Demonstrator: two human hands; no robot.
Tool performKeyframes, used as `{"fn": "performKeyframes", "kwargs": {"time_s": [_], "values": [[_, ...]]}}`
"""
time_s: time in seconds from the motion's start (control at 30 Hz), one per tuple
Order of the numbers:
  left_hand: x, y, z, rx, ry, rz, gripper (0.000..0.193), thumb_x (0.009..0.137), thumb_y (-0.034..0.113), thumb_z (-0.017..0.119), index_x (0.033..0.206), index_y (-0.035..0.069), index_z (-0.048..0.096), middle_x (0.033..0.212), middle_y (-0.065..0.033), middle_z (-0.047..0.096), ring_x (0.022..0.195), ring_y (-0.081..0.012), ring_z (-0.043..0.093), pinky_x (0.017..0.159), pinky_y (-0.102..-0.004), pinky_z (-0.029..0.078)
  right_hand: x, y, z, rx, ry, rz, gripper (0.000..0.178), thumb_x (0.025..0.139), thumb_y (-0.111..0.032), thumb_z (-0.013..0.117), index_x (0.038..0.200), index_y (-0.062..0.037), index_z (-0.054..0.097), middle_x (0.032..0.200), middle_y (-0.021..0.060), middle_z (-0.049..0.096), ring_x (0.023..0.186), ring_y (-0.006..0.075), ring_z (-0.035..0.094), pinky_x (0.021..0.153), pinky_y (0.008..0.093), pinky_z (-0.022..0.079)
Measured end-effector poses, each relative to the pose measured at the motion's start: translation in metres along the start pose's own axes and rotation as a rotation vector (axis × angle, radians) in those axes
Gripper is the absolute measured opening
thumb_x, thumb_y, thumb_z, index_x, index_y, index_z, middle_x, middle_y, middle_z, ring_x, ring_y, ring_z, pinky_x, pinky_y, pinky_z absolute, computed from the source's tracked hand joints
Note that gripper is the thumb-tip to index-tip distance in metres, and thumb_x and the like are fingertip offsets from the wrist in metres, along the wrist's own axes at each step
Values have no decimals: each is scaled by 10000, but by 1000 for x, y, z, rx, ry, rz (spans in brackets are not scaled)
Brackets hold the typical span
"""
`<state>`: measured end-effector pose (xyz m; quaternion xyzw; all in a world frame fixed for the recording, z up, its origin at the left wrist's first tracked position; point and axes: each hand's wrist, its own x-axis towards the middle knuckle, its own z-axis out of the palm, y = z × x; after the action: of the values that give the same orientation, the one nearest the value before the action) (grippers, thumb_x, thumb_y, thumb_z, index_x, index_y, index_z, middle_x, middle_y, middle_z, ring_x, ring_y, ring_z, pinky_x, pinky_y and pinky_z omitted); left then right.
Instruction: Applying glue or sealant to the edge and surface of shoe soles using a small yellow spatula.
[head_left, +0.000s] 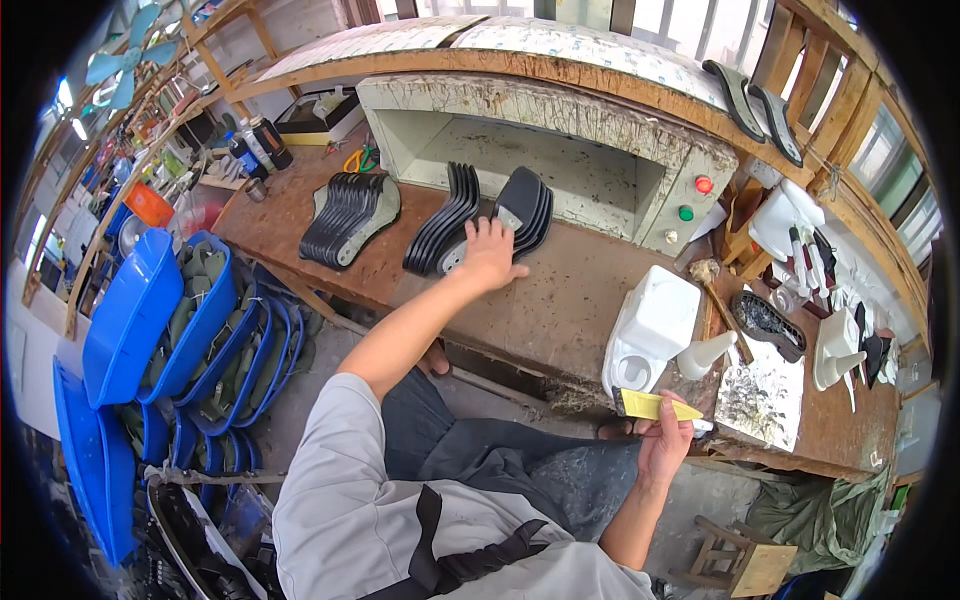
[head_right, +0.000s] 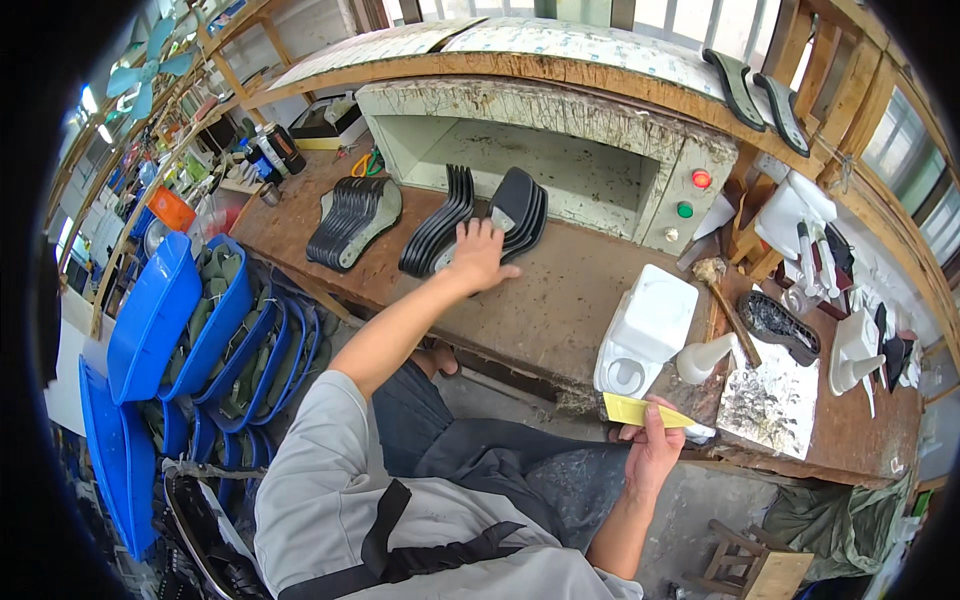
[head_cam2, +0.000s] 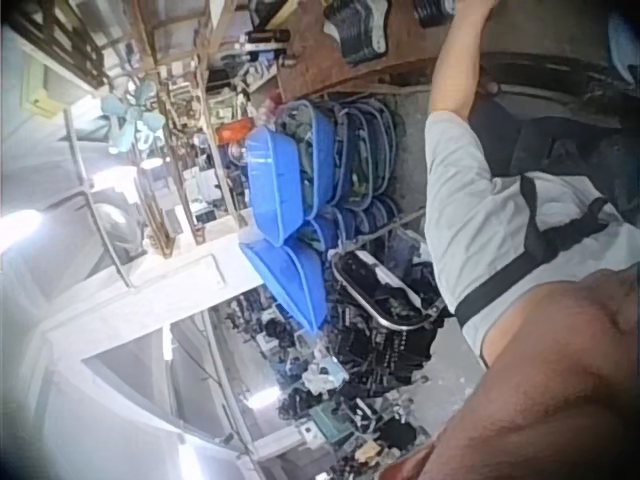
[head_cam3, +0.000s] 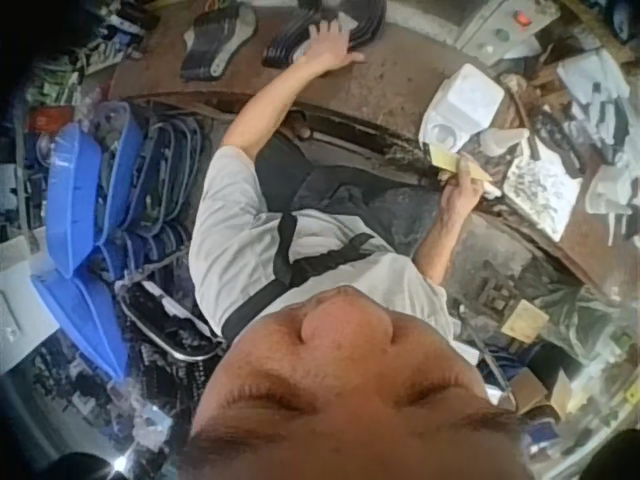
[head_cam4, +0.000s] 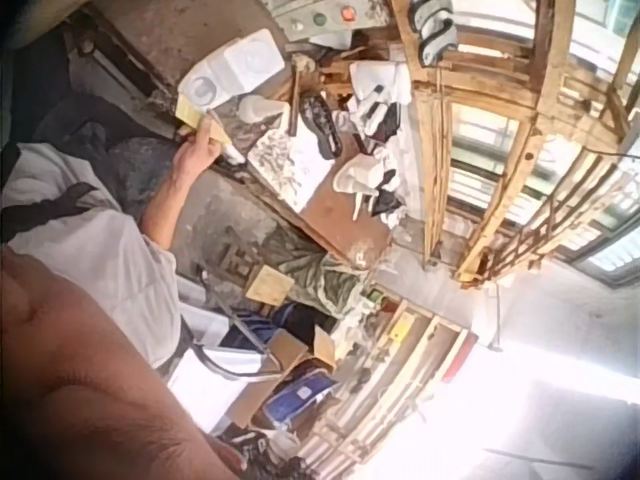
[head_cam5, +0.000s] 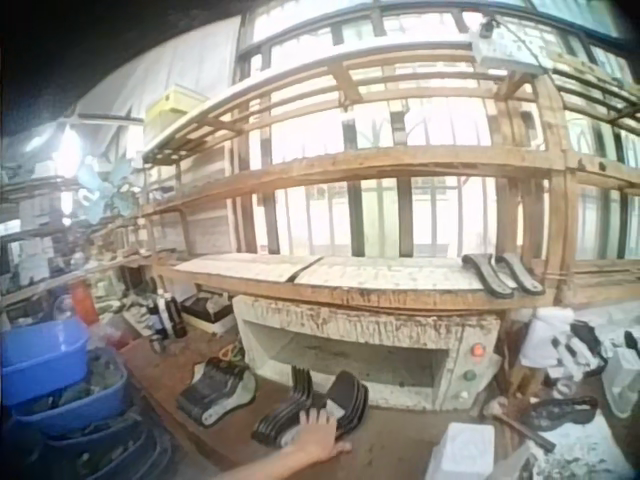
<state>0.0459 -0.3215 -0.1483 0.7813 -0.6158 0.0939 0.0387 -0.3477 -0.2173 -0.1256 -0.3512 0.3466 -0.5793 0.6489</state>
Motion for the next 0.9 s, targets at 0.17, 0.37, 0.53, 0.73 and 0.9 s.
{"fn": "performKeyframes", "kwargs": {"time_s": [0.17,0.37,0.53,0.73,0.9], "values": [[-12,-9,-28,-291,-205,-128,835,695,458,771,1338,73,404,1303,-283,425,1158,-447,483,983,-475,411,5,7,1,-33,-38,-9,191,951,-111,562,1069,36,597,710,96,622,493,133,536,447,294,452],[-1,7,-13,-1,15,-118,534,706,242,712,1149,34,498,1035,-193,548,1023,-364,571,851,-442,481,19,-10,-3,-194,85,-73,302,914,-111,616,1148,73,567,877,132,675,635,153,636,554,235,479],[24,-17,-17,-48,-100,3,539,862,527,572,1092,53,683,1115,-247,625,1105,-405,547,928,-490,431,34,-31,-18,-470,95,-109,203,900,-70,627,1029,84,652,872,139,688,683,182,669,640,268,538],[41,-1,-48,21,-245,52,417,759,322,754,937,-46,673,982,-250,666,952,-385,646,822,-433,515,33,-23,-8,-682,-23,-138,145,888,-55,664,1001,33,685,780,36,651,632,87,591,571,215,469],[6,13,-78,-227,152,9,574,746,288,767,1114,-101,561,933,-239,675,936,-356,660,811,-409,510,32,-12,-6,-869,-12,-214,136,861,-51,689,972,28,700,801,67,660,683,93,601,608,231,471]]}}
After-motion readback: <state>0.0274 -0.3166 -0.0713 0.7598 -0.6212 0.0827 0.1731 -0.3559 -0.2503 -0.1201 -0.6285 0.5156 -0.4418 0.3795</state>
